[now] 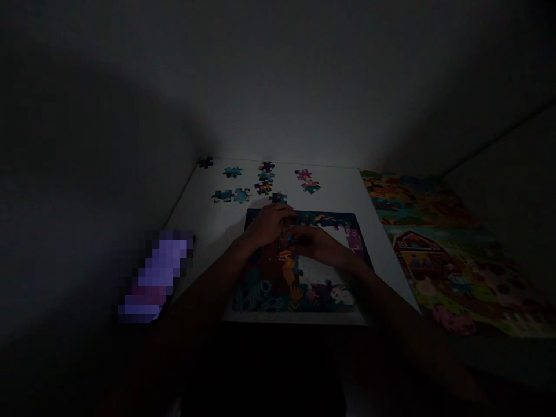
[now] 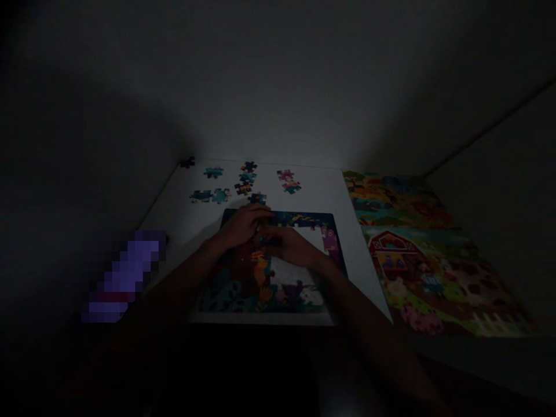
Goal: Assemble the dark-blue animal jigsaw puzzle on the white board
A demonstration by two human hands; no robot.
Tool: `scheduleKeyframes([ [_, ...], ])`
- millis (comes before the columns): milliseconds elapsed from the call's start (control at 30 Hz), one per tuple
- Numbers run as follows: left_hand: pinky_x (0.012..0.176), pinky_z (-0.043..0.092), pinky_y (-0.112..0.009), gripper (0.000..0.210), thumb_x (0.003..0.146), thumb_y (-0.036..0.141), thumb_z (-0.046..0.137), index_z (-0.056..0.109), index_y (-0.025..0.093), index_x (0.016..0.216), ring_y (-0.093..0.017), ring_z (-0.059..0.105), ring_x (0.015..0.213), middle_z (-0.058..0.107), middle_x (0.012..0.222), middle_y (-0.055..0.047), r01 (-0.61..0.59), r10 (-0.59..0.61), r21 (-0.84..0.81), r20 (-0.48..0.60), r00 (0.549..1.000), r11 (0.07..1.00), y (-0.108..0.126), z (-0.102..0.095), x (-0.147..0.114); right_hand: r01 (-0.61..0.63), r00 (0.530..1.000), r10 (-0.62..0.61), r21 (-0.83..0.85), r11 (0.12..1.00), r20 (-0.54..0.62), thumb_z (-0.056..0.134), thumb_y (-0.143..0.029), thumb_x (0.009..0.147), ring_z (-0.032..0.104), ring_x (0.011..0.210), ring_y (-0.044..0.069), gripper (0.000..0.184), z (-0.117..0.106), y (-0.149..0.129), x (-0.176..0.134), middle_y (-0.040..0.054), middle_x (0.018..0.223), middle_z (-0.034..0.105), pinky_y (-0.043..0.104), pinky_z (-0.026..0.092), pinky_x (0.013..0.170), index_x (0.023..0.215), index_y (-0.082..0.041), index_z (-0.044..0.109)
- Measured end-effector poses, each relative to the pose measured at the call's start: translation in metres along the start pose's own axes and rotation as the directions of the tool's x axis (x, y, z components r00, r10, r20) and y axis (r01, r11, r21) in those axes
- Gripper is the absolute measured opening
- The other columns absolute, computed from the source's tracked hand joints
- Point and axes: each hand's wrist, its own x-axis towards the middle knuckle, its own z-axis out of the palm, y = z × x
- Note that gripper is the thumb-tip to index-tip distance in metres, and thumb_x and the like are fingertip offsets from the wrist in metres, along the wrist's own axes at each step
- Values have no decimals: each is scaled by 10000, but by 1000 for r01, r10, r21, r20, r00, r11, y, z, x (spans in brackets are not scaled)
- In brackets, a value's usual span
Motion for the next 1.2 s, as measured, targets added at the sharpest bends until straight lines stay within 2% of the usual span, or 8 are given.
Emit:
scheduleKeyframes([
  [267, 1009, 480, -399, 391, 836, -12, 516, 705, 221, 1088, -185, 615, 1127, 674, 1189, -47, 11, -11, -4, 4, 1000, 1000, 4, -1, 1, 55, 998, -54, -66, 996, 22, 591, -209, 898, 662, 964, 172, 198, 1, -1, -2, 30, 1069, 696, 333, 528, 876, 1091, -212, 635],
  [467, 1014, 473, -389, 370, 840, -1, 530, 704, 229, 1073, -180, 603, 1140, 673, 1186, -38, 24, -24, -28, -4, 1000, 999, 5, -1, 1, 51, 998, -53, -108, 993, -17, 596, -174, 876, 664, 922, 170, 208, 4, -3, -2, 38, 1073, 686, 333, 552, 832, 1075, -214, 640],
  [567, 1024, 462, -388, 363, 828, -1, 537, 701, 213, 1071, -182, 601, 1141, 668, 1193, -45, 12, -13, -34, -6, 1000, 999, 4, 0, 0, 47, 998, -51, -111, 993, -27, 596, -182, 884, 664, 964, 175, 220, 6, -3, -3, 42, 1084, 685, 337, 551, 853, 1098, -220, 634],
  [867, 954, 491, -355, 441, 785, -52, 466, 702, 210, 1050, -160, 634, 1017, 687, 1096, -32, -11, 11, -61, -2, 1000, 998, 2, 1, 1, 115, 992, -124, -298, 948, -10, 572, -212, 922, 620, 1022, 195, 182, 5, -5, -6, 63, 1077, 673, 372, 502, 898, 1087, -217, 649],
  [1200, 1019, 437, -366, 427, 812, -24, 464, 692, 222, 1077, -169, 596, 1125, 669, 1173, -37, 9, -9, -24, 23, 1000, 1000, 3, 0, 0, 97, 994, -110, -386, 917, -12, 536, -225, 940, 576, 1058, 205, 214, 8, -7, -7, 72, 1087, 642, 378, 480, 912, 1106, -222, 670],
])
